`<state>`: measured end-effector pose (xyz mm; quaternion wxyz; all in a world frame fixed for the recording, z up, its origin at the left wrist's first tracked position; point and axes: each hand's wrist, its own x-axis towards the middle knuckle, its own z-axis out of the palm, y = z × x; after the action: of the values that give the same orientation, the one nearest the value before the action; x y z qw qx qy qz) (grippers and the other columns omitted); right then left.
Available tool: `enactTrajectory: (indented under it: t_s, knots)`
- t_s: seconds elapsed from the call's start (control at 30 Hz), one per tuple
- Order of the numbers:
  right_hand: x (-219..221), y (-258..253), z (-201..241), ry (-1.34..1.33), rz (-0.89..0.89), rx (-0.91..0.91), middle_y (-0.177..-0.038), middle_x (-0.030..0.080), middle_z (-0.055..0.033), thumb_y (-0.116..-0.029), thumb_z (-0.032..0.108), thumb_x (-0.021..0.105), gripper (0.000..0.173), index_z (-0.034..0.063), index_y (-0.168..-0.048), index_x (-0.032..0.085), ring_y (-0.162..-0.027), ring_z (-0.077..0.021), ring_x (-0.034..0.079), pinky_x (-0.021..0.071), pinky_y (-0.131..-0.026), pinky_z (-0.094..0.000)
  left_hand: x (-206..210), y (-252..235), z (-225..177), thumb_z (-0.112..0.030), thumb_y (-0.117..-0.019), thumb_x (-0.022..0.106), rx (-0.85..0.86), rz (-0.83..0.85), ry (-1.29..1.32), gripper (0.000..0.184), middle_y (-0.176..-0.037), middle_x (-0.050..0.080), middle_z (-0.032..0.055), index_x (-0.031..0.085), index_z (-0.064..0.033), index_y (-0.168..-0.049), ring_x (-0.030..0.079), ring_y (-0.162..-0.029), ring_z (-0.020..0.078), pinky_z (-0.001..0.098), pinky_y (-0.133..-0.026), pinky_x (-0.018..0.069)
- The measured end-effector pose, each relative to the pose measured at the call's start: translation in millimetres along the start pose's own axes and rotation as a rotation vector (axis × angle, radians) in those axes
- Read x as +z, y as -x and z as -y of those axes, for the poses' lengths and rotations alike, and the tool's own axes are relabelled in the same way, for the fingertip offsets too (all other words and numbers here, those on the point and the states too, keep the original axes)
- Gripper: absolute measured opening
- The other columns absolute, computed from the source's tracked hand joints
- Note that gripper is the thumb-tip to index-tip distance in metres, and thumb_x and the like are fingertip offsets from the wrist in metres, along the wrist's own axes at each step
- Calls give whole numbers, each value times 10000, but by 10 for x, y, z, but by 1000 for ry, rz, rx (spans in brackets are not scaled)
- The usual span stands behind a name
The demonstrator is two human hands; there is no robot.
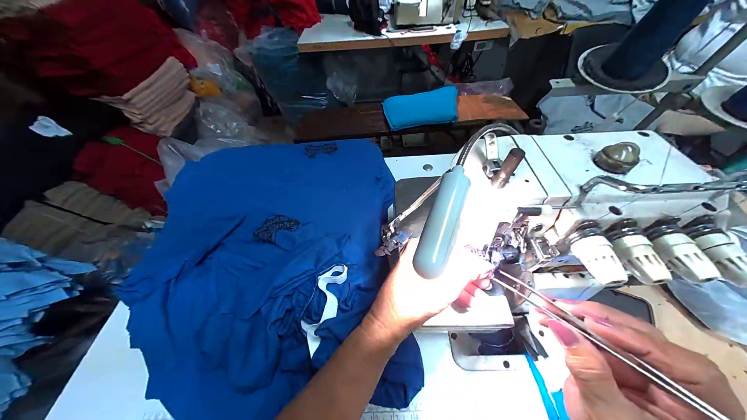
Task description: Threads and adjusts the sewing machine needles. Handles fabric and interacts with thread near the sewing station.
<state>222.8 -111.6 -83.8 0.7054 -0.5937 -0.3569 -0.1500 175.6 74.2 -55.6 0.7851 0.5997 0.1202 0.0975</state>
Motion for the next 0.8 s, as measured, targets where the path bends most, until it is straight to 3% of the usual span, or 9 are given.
enactTrajectory:
  t_s: [0.23, 0.8]
  knots:
    - [33, 47, -123, 110, 13, -90, -1114, 747, 79, -952, 164, 730, 173, 234, -1110, 730, -1010, -98, 731, 628, -828, -216, -29, 4, 25, -25, -943, 654, 17, -13, -11, 32, -714, 693, 84, 681, -11, -934, 666, -569, 114, 233, -561, 580]
    - [51, 58, -194, 100, -13, -113, -1083, 751, 83, -963, 155, 706, 153, 234, -1092, 729, -1000, -98, 734, 626, -848, -231, -25, 34, 51, -34, -901, 710, 23, -107, -66, 91, -765, 699, 69, 680, -29, -986, 665, -610, 104, 225, -566, 568]
